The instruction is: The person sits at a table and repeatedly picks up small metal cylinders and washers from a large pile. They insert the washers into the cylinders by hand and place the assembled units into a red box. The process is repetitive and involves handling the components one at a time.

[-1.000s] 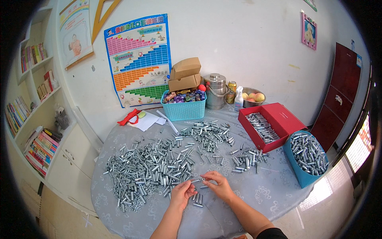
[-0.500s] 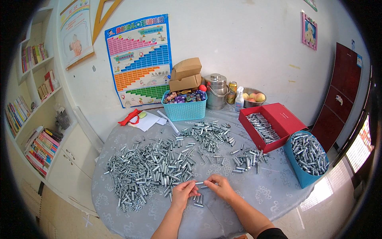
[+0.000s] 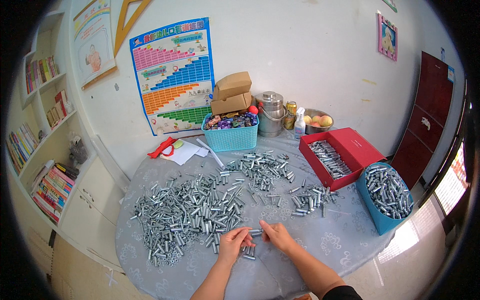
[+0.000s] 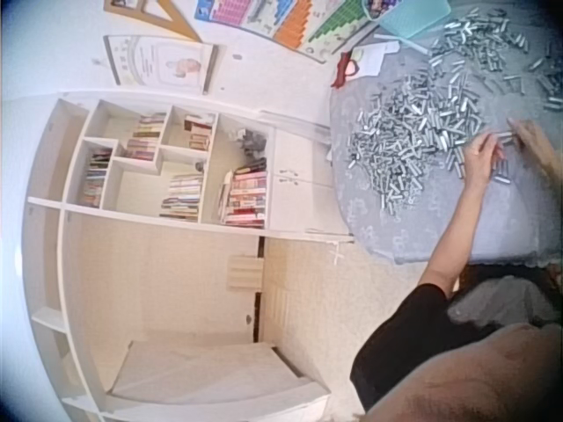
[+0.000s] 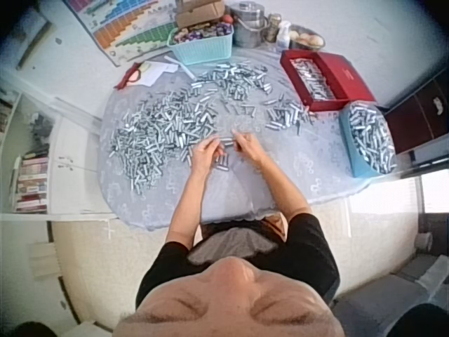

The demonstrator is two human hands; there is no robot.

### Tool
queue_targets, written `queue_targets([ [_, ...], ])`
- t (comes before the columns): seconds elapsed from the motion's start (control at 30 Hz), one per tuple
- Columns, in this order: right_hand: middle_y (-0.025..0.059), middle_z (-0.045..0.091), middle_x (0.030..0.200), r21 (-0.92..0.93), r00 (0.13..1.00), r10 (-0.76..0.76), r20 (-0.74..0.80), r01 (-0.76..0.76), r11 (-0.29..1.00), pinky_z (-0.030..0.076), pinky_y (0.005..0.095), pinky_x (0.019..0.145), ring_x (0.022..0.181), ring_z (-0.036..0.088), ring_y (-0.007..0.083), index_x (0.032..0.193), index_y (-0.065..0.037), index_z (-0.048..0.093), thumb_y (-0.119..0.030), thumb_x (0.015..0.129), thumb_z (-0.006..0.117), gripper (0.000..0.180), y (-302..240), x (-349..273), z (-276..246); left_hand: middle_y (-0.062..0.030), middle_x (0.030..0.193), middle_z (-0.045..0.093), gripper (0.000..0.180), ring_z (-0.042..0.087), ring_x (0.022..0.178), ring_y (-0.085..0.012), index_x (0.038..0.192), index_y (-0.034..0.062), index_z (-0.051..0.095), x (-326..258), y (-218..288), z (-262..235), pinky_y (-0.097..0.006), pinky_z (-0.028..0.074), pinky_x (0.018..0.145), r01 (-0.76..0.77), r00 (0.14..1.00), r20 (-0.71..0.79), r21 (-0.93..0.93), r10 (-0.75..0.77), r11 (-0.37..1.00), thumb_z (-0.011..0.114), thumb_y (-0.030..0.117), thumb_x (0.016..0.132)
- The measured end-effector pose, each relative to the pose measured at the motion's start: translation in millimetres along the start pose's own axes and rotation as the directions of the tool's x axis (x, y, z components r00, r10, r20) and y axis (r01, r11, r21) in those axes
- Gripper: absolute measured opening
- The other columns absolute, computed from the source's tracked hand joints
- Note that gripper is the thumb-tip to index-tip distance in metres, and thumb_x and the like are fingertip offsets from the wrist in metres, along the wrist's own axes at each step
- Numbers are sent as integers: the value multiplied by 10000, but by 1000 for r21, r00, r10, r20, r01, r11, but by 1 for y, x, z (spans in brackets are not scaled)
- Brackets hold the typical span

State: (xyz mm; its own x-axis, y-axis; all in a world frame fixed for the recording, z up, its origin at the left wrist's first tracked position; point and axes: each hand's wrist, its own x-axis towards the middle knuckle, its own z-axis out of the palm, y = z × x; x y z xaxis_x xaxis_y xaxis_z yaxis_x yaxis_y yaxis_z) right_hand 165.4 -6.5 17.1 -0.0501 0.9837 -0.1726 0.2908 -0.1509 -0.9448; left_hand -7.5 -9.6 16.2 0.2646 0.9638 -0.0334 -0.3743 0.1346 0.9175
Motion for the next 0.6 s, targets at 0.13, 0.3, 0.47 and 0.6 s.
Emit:
queue_targets([
  [0.13, 41, 541, 579, -36, 952, -230, -204, 228, 973, 417, 256, 571, 562, 497, 123, 663, 1, 613, -352, 897, 428, 462, -2, -1, 7, -66, 729, 568, 209, 544, 595, -109, 991, -50, 574, 2, -2, -3, -313, 547, 597, 15, 998, -59, -126, -22, 992, 496, 103, 872],
  [0.3, 91, 595, 707, -35, 914, -404, -29, 403, 914, 447, 271, 626, 625, 550, 168, 832, -6, 631, -314, 901, 428, 375, 7, 3, 3, -63, 712, 562, 221, 535, 586, -110, 988, -43, 573, 6, -4, -8, -320, 541, 585, 2, 984, -171, -205, -38, 979, 514, 132, 867],
  [0.47, 85, 604, 771, 27, 945, -325, -31, 326, 945, 452, 270, 643, 686, 558, 146, 910, -12, 626, -310, 904, 423, 362, -6, -3, 5, -65, 715, 567, 217, 529, 575, -113, 964, -40, 577, 7, -6, -11, -331, 533, 584, -9, 985, -172, -227, -31, 974, 531, 145, 860],
  [0.6, 87, 601, 786, 73, 953, -294, 75, 288, 955, 451, 262, 630, 690, 559, 142, 941, -4, 615, -298, 907, 421, 354, 6, 2, 3, -65, 711, 567, 220, 529, 575, -116, 963, -40, 577, 8, -8, -11, -337, 533, 588, -4, 979, -199, -222, -41, 975, 538, 148, 857],
])
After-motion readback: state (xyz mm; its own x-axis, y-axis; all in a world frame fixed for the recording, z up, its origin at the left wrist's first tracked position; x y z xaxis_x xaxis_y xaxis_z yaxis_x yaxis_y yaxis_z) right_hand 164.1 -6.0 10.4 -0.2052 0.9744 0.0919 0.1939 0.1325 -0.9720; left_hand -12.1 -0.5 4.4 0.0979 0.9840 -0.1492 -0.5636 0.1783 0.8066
